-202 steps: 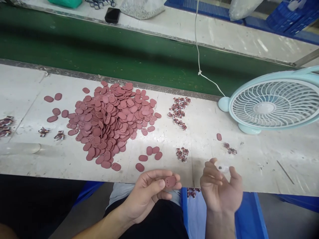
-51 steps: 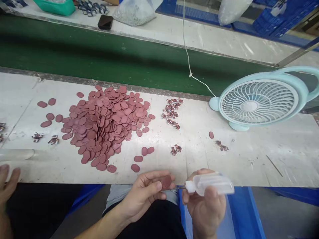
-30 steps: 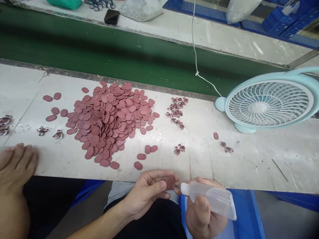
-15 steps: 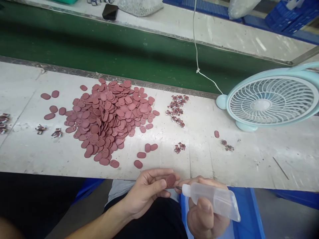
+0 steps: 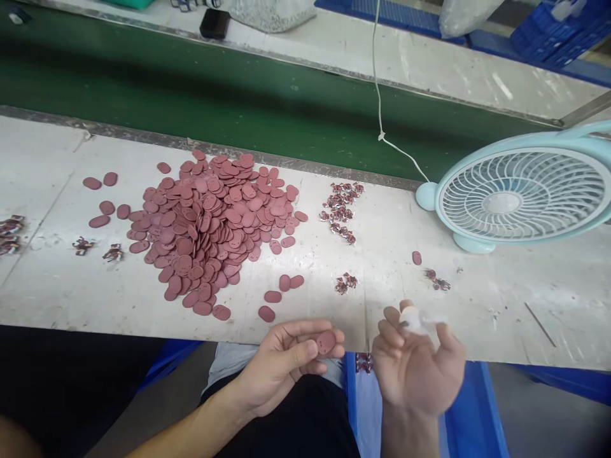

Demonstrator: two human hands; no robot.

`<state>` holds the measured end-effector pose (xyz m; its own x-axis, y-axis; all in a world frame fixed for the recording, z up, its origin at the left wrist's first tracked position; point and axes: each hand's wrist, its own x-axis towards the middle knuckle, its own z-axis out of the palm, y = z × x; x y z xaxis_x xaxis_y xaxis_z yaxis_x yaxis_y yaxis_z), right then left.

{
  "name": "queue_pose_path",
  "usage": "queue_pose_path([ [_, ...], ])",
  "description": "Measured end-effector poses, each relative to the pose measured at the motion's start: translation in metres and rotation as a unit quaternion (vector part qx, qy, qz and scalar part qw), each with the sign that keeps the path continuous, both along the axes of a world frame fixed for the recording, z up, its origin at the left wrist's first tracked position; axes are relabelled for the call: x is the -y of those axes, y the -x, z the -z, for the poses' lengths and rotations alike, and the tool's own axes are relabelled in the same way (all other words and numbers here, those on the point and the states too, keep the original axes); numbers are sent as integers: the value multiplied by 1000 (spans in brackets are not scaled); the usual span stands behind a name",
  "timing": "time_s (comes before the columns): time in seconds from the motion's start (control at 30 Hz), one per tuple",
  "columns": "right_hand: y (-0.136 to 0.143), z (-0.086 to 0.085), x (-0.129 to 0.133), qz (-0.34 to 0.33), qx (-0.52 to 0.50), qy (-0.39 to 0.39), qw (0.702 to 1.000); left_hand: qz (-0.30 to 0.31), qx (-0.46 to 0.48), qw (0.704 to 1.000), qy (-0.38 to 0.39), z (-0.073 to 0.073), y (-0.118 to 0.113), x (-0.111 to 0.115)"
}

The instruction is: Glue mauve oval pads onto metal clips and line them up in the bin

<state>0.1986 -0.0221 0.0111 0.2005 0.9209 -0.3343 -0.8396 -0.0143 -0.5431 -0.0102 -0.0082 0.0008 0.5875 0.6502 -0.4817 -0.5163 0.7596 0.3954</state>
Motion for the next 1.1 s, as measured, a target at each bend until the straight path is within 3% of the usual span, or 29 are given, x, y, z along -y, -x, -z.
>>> queue_pose_path([
  [0.1, -35, 27, -16, -81, -232, -95, 965, 0, -6, 1000, 1, -1, 3, -2],
  [0.2, -53, 46, -22, -114, -257, -138, 950, 1, -15, 1000, 7, 1, 6, -2],
  [0.27, -52, 48, -19, -108, -250, -143, 952, -3, -20, 1000, 13, 2, 8, -3],
  [0.33, -43, 43, -12, -82, -122, -125, 981, -10, -23, 1000, 18, 3, 10, -3],
  [0.37, -36, 40, -9, -67, 15, -95, 993, -14, -24, 999, 20, 3, 11, -3],
  [0.4, -29, 37, -8, -55, 171, -57, 982, -17, -24, 999, 21, 3, 12, -3],
  [0.43, -22, 34, -9, -44, 309, -17, 950, -19, -23, 999, 21, 3, 12, -4],
  [0.5, -10, 32, -17, -57, 529, 43, 846, -20, -22, 999, 19, 3, 13, -4],
  [0.6, -2, 36, -40, -98, 706, 64, 699, -17, -25, 999, 21, 1, 13, -4],
  [0.63, -2, 37, -47, -110, 743, 66, 657, -17, -26, 999, 21, 1, 14, -4],
  [0.67, -4, 38, -53, -117, 759, 67, 637, -17, -27, 999, 20, 1, 14, -3],
  [0.83, -9, 28, -49, -118, 756, 86, 638, -23, -24, 999, 16, 0, 16, -1],
  [1.0, 0, 9, -25, -64, 722, 119, 679, -23, -34, 999, 10, 2, 13, -3],
  [1.1, 2, 8, -23, -42, 746, 104, 656, -18, -41, 999, 16, 3, 13, -4],
])
